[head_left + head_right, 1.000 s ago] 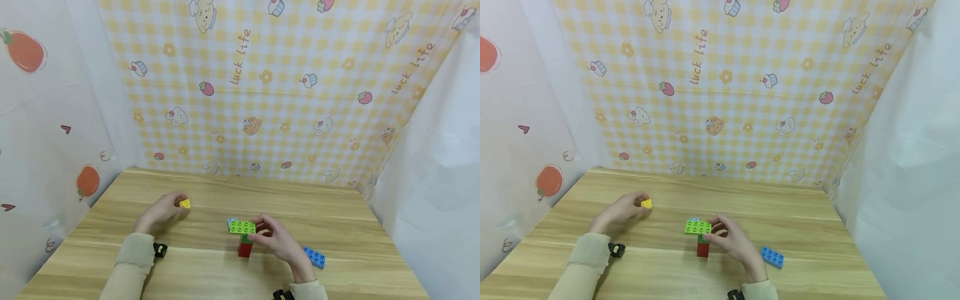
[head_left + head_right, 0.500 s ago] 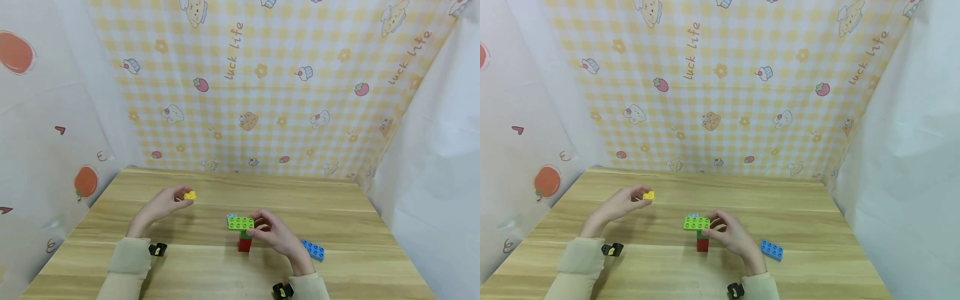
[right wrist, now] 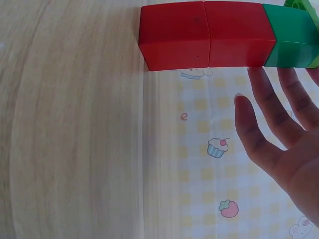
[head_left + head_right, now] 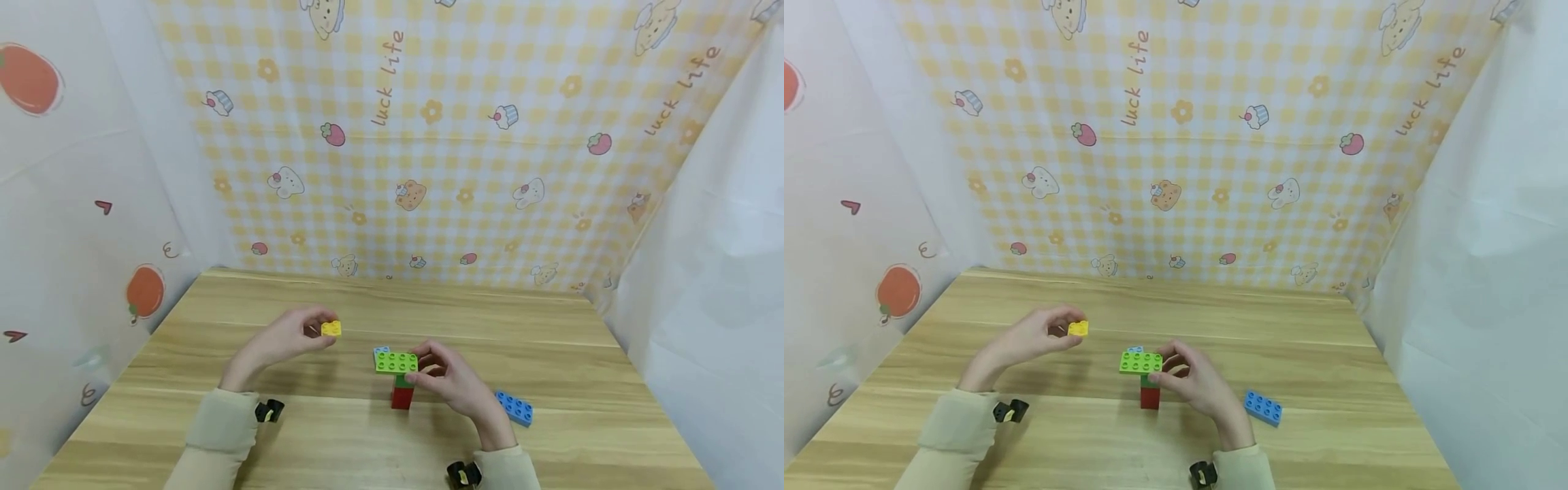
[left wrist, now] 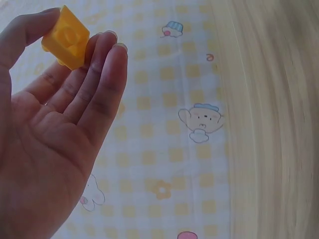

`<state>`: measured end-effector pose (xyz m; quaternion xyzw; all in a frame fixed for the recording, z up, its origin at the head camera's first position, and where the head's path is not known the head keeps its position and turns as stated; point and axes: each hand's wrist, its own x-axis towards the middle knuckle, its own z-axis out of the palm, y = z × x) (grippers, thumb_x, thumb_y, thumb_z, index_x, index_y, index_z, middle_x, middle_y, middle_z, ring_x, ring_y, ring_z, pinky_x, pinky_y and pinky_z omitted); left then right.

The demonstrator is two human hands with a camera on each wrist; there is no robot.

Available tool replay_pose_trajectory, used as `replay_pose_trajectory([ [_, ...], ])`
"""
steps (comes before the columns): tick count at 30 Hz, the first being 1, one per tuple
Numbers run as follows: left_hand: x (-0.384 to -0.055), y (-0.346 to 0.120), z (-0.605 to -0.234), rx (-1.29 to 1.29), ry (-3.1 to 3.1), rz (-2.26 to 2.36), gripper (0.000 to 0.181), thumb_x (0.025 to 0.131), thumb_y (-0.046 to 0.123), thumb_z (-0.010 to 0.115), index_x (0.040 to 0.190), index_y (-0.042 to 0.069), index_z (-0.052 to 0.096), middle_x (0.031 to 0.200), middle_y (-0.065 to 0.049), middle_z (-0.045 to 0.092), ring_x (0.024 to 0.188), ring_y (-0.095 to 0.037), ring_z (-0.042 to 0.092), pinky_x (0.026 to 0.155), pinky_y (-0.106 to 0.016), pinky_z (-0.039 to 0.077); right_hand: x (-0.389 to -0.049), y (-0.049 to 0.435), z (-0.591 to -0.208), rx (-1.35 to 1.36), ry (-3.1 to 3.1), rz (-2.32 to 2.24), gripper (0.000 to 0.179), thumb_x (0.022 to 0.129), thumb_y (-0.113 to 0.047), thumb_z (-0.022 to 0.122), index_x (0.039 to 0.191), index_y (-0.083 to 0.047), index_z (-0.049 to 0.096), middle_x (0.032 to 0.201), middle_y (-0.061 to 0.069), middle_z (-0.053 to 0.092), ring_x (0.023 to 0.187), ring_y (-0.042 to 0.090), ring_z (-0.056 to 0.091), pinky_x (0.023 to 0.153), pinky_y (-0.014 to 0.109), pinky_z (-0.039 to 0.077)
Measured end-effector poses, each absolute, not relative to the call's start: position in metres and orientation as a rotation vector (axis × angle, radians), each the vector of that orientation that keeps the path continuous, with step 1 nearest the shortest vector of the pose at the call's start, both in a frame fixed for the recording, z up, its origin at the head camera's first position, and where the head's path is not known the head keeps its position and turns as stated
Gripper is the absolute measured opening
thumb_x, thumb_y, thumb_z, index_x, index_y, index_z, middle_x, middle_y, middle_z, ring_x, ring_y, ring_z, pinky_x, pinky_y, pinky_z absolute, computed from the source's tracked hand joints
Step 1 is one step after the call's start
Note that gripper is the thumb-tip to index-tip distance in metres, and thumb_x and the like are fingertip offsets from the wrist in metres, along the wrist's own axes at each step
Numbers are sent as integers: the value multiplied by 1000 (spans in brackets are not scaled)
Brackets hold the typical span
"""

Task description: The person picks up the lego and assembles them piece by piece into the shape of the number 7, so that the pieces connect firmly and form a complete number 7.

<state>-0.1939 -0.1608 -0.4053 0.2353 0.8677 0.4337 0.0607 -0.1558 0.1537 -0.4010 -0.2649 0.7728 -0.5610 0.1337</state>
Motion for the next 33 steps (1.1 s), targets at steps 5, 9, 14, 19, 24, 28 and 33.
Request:
replay_pose_trajectory([
  [5, -188, -151, -405, 751, 2580, 1316, 34, 80, 31, 64, 109, 17, 54, 87, 6, 58, 79, -12, 56, 65, -28, 48, -156, 154, -402, -782, 2243, -1627, 27, 81, -15, 64, 104, -8, 54, 100, 7, 56, 91, 30, 52, 76, 43, 43],
  [9, -186, -147, -406, 789, 2576, 1302, 33, 80, 33, 63, 109, 18, 54, 88, 6, 58, 79, -11, 56, 67, -27, 48, -157, 153, -402, -808, 2266, -1624, 25, 81, -14, 64, 104, -9, 54, 99, 6, 57, 90, 29, 53, 75, 43, 44],
  [14, -181, -140, -405, 834, 2581, 1262, 34, 79, 34, 64, 109, 19, 54, 89, 7, 57, 80, -9, 55, 69, -25, 47, -156, 151, -403, -815, 2271, -1610, 25, 81, -16, 63, 104, -10, 54, 100, 6, 57, 90, 27, 54, 75, 42, 44],
  [19, -179, -128, -406, 917, 2555, 1265, 32, 79, 35, 64, 107, 22, 56, 90, 9, 58, 80, -9, 55, 68, -26, 47, -157, 151, -402, -794, 2247, -1621, 26, 81, -15, 63, 104, -9, 54, 100, 6, 56, 90, 28, 53, 76, 43, 43],
  [24, -179, -119, -407, 997, 2505, 1258, 36, 79, 36, 63, 109, 17, 56, 91, 10, 57, 80, -9, 55, 69, -26, 47, -157, 152, -402, -793, 2234, -1628, 26, 81, -15, 64, 104, -7, 54, 100, 7, 56, 91, 29, 52, 77, 44, 43],
  [28, -179, -114, -409, 996, 2485, 1257, 35, 79, 34, 63, 110, 18, 56, 91, 11, 58, 80, -8, 55, 70, -25, 47, -156, 153, -401, -785, 2241, -1633, 26, 81, -15, 64, 104, -8, 54, 100, 7, 56, 91, 28, 52, 77, 45, 42],
  [33, -179, -112, -410, 992, 2472, 1263, 32, 80, 30, 64, 109, 20, 56, 91, 11, 58, 81, -8, 55, 70, -25, 47, -156, 154, -401, -787, 2241, -1638, 26, 81, -15, 64, 104, -8, 54, 100, 7, 56, 91, 29, 52, 77, 45, 42],
])
